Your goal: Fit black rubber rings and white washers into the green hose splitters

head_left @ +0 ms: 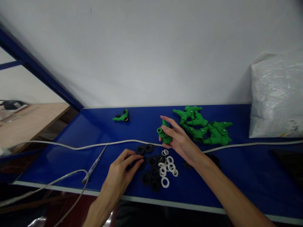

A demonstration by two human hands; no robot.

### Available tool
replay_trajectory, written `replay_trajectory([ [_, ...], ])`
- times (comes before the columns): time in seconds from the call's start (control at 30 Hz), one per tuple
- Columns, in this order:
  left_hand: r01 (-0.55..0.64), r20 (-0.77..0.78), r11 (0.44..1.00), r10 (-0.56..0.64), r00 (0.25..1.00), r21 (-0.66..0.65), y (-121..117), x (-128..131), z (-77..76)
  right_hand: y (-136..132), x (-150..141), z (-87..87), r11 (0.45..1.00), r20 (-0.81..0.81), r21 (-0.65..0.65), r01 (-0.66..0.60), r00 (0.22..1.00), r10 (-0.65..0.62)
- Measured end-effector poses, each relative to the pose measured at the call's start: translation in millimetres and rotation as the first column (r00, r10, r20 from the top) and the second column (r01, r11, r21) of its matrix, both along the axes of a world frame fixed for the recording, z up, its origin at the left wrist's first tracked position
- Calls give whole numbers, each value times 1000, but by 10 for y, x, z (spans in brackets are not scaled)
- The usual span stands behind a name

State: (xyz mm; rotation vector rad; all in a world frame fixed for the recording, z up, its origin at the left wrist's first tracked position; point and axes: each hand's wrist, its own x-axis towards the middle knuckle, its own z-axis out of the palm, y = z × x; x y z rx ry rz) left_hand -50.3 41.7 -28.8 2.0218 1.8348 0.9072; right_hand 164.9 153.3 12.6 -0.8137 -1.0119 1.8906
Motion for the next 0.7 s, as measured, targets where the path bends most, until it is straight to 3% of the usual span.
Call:
replay_trajectory([
  [0.2, 63, 55, 997, -61, 997, -44, 63, -49, 0, -3, -12, 15, 1000, -21, -1, -8, 1000, 8],
  [0.43, -55, 208, 993, 76, 975, -107, 99, 7, 144, 49, 8, -56, 998, -144, -59, -29, 989, 21],
  [0.6, -99, 471, 970, 195, 860, -221, 157, 77, 259, 59, -1, -72, 998, -123, -66, -9, 992, 1],
  [0.7, -117, 618, 976, 207, 758, -183, 262, 110, 308, 34, -15, -39, 998, -109, -63, 0, 994, -7],
])
